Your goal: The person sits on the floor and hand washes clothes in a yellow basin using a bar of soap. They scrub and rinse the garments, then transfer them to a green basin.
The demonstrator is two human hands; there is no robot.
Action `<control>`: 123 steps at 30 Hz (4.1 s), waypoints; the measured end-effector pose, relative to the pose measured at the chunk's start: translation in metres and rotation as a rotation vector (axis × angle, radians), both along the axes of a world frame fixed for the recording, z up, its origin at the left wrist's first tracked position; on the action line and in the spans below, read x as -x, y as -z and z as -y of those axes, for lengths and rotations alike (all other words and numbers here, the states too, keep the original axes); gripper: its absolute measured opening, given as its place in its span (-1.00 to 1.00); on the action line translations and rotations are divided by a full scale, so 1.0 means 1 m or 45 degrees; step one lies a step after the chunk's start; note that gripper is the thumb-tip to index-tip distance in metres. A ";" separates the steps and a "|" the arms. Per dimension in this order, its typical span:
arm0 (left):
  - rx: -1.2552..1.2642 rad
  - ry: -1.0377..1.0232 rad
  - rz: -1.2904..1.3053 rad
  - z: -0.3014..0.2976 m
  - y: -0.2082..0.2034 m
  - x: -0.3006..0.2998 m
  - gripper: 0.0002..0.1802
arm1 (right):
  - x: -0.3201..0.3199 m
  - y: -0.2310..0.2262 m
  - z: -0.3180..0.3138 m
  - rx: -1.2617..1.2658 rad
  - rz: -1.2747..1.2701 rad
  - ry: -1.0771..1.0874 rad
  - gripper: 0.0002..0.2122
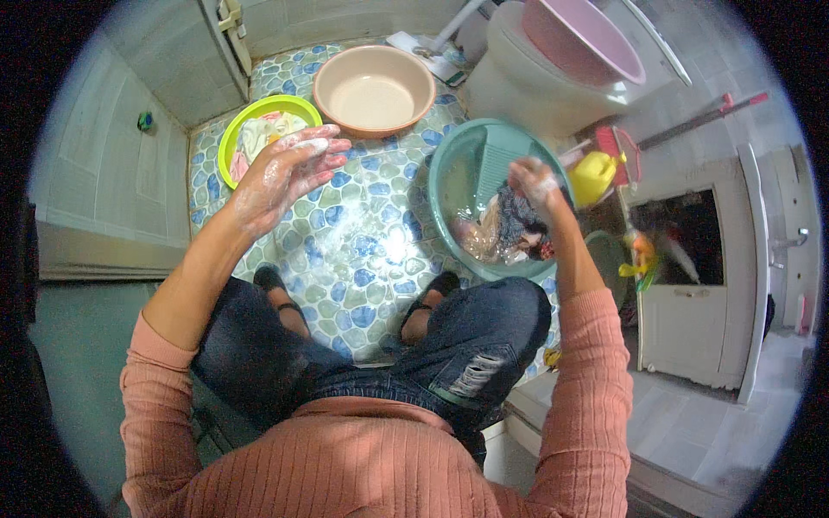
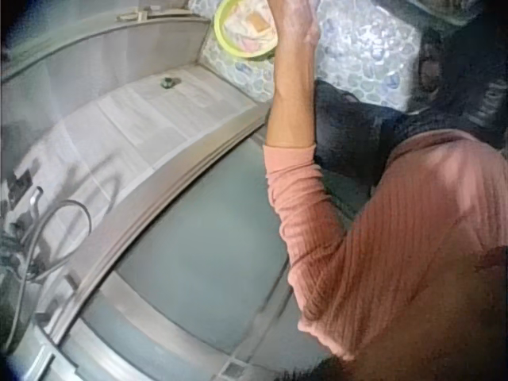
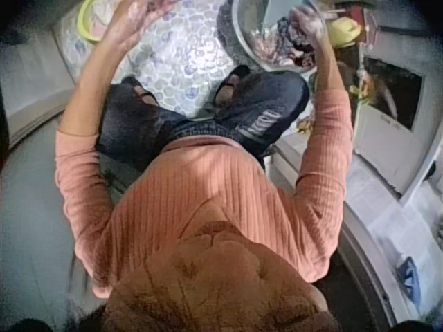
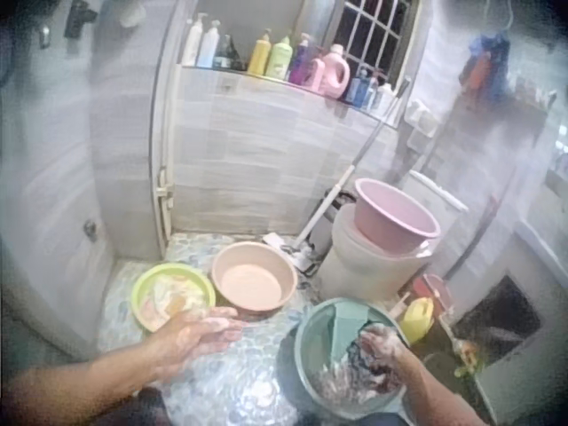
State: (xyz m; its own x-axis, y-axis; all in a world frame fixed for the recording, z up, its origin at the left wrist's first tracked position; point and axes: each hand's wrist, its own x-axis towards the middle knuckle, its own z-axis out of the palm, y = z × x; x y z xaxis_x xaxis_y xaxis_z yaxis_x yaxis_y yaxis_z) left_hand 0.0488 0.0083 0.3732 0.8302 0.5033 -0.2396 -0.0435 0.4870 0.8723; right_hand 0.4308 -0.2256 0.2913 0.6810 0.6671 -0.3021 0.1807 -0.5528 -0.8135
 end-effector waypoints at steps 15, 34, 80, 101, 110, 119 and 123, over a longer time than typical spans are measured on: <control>0.106 -0.451 -0.071 -0.033 -0.009 0.061 -0.50 | 0.054 0.270 -0.104 0.654 0.329 -0.125 -0.36; 0.212 -0.484 -0.331 -0.038 -0.019 0.049 -0.38 | 0.026 0.324 -0.148 0.372 0.733 0.252 -0.74; -1.133 0.007 -1.099 -0.095 0.215 -0.017 -0.31 | 0.318 0.231 0.107 0.108 -1.362 1.150 -0.64; -1.476 0.247 -1.319 -0.089 0.299 -0.048 -0.45 | 0.317 0.330 0.155 -0.174 -1.516 1.379 -0.72; -1.310 0.118 -1.283 -0.064 0.312 0.004 -0.40 | 0.285 0.400 0.190 0.217 -0.783 1.470 -0.72; -0.997 -0.068 -1.407 0.001 0.302 0.055 -0.30 | 0.232 0.336 0.152 0.495 -0.134 1.295 -0.63; -0.879 -0.223 -1.465 0.042 0.305 0.074 -0.29 | 0.201 0.323 0.140 0.596 0.038 1.153 -0.59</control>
